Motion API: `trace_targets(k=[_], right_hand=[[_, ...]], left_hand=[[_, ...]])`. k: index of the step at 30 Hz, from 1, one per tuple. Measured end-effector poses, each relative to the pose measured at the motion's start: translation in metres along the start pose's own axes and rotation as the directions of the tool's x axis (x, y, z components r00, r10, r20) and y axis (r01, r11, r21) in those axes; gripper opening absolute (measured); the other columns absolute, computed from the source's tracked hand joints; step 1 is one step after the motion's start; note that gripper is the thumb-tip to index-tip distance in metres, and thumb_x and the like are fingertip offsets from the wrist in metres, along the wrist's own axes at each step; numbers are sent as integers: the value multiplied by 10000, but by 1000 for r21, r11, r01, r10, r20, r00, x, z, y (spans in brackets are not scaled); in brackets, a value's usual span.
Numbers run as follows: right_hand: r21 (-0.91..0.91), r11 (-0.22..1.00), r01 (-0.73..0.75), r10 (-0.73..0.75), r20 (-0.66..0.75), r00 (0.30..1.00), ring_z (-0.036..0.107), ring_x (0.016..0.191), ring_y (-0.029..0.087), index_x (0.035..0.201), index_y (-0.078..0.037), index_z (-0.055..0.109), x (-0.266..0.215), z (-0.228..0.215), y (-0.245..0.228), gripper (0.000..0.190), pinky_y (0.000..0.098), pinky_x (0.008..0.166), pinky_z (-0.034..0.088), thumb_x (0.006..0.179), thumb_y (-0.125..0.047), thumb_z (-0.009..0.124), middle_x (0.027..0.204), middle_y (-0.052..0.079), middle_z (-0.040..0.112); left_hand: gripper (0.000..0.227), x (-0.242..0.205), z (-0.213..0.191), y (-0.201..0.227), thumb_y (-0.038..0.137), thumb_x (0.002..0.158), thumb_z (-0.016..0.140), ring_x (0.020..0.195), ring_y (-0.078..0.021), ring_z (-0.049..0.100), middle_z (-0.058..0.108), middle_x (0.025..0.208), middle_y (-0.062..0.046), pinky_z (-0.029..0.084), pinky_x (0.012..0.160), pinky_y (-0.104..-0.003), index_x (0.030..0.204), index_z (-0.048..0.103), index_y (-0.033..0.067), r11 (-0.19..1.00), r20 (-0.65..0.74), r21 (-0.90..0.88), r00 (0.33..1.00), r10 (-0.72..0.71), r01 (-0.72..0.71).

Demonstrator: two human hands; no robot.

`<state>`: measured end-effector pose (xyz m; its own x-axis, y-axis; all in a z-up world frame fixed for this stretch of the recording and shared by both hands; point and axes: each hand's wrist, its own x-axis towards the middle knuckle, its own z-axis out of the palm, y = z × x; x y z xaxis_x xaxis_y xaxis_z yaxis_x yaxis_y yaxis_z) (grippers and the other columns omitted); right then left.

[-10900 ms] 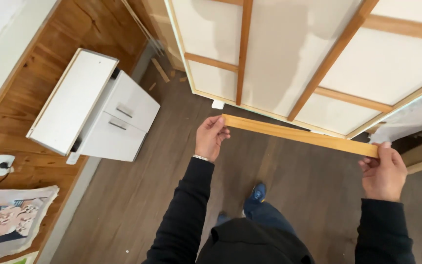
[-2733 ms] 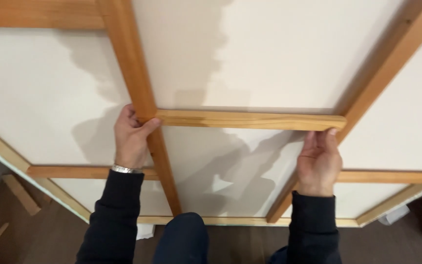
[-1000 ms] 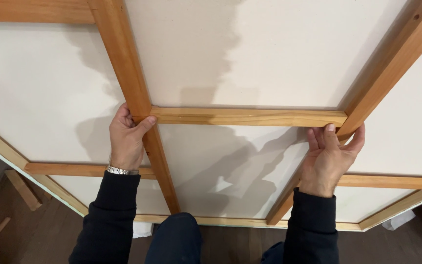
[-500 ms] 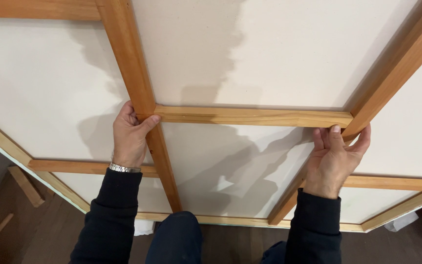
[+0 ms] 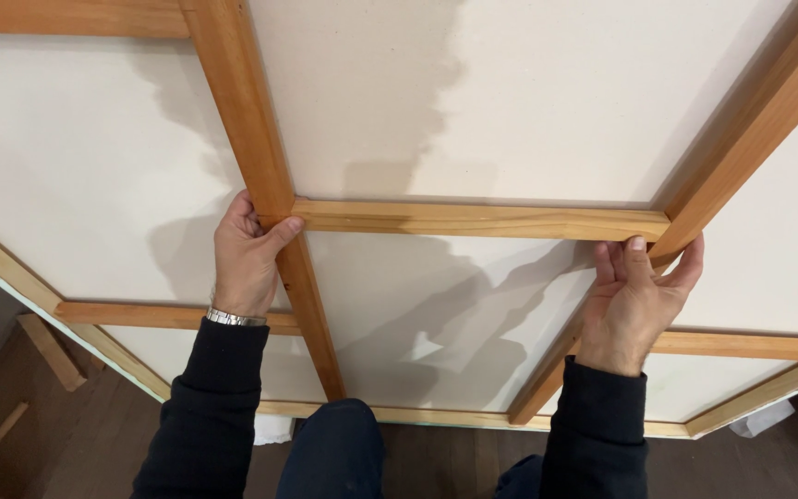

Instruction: Cutting wooden slats with a miter saw and fitting them into a large canvas stretcher frame.

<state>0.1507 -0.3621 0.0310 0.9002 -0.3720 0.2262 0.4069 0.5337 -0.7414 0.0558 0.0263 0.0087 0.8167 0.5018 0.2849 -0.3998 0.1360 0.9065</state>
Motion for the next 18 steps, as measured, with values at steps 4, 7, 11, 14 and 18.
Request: trace_targets(k=[4,7,11,14,18], right_hand=[[9,1000,10,-10,17,1000,724,1045,192,1615,-180,292,0,-3,2,655,348,896,682,1078,14,615,1228,110,650],[8,1000,12,-12,26,1000,717,1034,193,1606,-191,281,0,-4,4,668,348,874,676,1067,28,609,1231,117,651],[53,999,4,-4,1,1000,730,1037,220,1607,-137,322,0,-8,4,626,355,843,675,1069,45,586,1271,141,668],[109,994,26,-39,122,992,706,1070,221,1642,-166,263,-3,-7,9,641,367,888,661,1144,89,576,1312,161,629],[54,998,27,-32,99,995,724,1010,194,1616,-165,270,-24,16,-9,587,301,821,631,1137,37,543,1307,134,648]], left_hand=[[374,1,-3,-4,-48,937,695,1020,-113,697,713,1134,-73,592,936,-274,1284,560,-12,1000,-2,6,1000,-1,1],[375,0,-4,-6,-56,940,693,1033,-125,697,714,1141,-85,586,945,-281,1288,558,-23,1000,4,-12,1000,13,-13],[391,2,-1,-9,-56,935,693,1043,-128,688,704,1156,-72,585,942,-282,1301,561,-18,999,-29,2,999,32,-32],[471,3,-7,-8,-51,900,693,1046,-118,677,684,1195,-56,586,919,-278,1339,537,16,1000,-37,12,999,18,-17],[458,1,-5,-4,-40,907,707,1017,-124,681,694,1165,-74,589,892,-281,1334,544,-6,999,8,36,1000,-7,7]])
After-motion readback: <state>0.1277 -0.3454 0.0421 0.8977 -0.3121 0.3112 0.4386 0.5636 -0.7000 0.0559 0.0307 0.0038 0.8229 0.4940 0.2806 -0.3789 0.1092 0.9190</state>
